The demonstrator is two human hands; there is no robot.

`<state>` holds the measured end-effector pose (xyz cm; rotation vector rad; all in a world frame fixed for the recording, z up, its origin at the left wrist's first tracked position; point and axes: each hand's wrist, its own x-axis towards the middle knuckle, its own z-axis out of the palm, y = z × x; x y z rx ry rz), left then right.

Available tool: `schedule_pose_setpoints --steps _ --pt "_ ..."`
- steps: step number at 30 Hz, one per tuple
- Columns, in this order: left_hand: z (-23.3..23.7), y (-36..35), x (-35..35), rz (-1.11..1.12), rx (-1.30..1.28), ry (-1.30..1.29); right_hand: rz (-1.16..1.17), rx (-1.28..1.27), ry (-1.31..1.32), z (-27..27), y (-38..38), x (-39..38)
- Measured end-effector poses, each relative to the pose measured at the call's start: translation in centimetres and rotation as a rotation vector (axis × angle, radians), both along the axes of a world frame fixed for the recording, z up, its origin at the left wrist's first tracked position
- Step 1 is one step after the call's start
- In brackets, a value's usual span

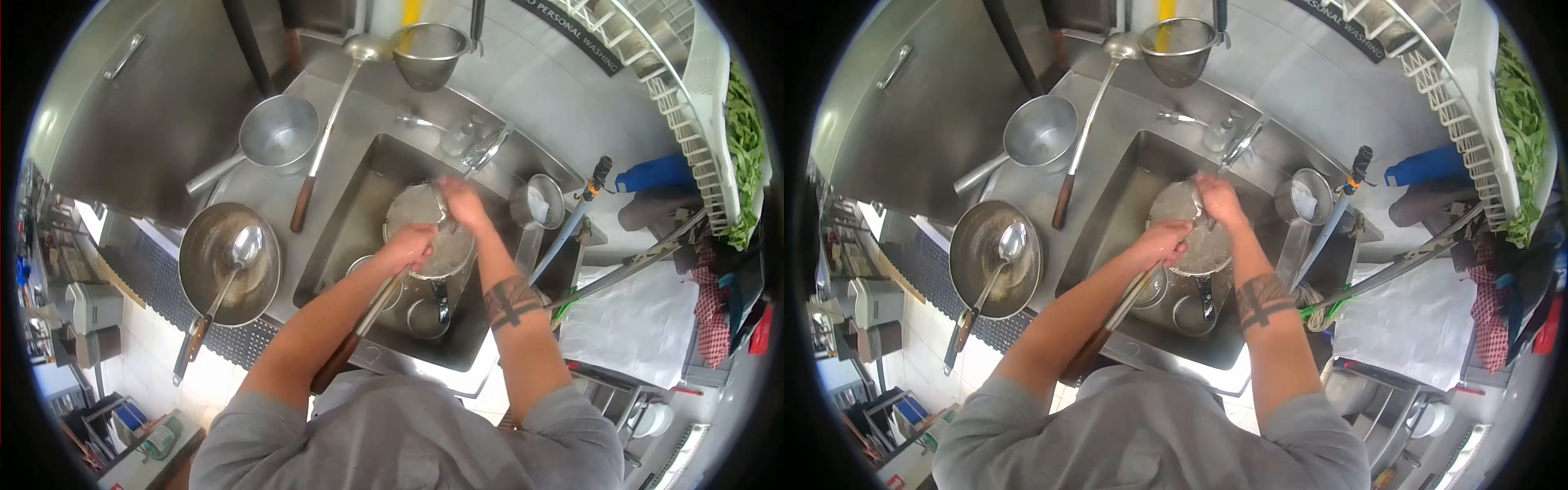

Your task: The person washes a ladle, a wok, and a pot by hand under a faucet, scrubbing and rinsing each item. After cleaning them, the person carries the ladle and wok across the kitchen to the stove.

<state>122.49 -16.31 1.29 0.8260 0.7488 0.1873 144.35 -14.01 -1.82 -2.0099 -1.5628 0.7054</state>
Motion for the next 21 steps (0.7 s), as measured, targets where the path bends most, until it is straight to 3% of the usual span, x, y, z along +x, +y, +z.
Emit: schedule_pose_setpoints --steps 1,2,4,5,9,11,12,14,15,17,18,20,21 --pt "-2.5 0.3 0.6 -0.064 0.315 0.204 -0.104 -0.026 0.266 4.7 -1.3 -3.5" --pt "-4.8 0.5 0.9 -0.049 0.312 0.209 -0.088 -0.029 0.268 4.4 -1.2 -3.6" --pt "-6.6 0.5 1.0 -0.384 1.251 0.566 -0.088 0.123 0.540 3.4 -1.1 -3.7" --pt "-6.1 0.1 1.0 -0.386 1.252 0.577 -0.103 0.110 0.671 3.9 -1.1 -3.8" --pt "0.2 -2.6 1.1 -0.385 1.191 0.726 -0.216 -0.044 0.602 -0.6 -0.2 -2.5" --pt "0.3 -3.2 1.5 -0.368 1.155 0.786 -0.316 0.215 0.310 -1.3 -0.9 -3.5" --pt "-0.9 -3.2 1.9 -0.426 1.201 0.788 -0.321 0.222 0.322 -1.6 -1.1 -3.7" --pt "-1.9 -2.9 1.7 -0.494 1.252 0.797 -0.246 -0.157 0.850 -4.5 -1.0 -3.5" --pt "-2.1 -2.7 1.2 -0.543 1.252 0.803 -0.248 -0.151 0.863 -5.8 -0.6 -3.4" --pt "-1.9 -2.7 0.5 -0.602 1.251 0.812 0.154 -0.151 -0.567 -7.0 0.1 -3.5" --pt "-1.8 -2.9 0.4 -0.569 1.189 0.863 0.144 -0.153 -0.557 -7.6 0.0 -3.8" --pt "0.4 -2.9 0.5 -0.542 1.133 0.905 -0.122 0.077 0.200 -5.7 -0.1 -4.9" --pt "2.2 -2.8 0.6 -0.619 1.176 0.889 -0.126 0.075 0.198 -4.6 -0.2 -4.6"
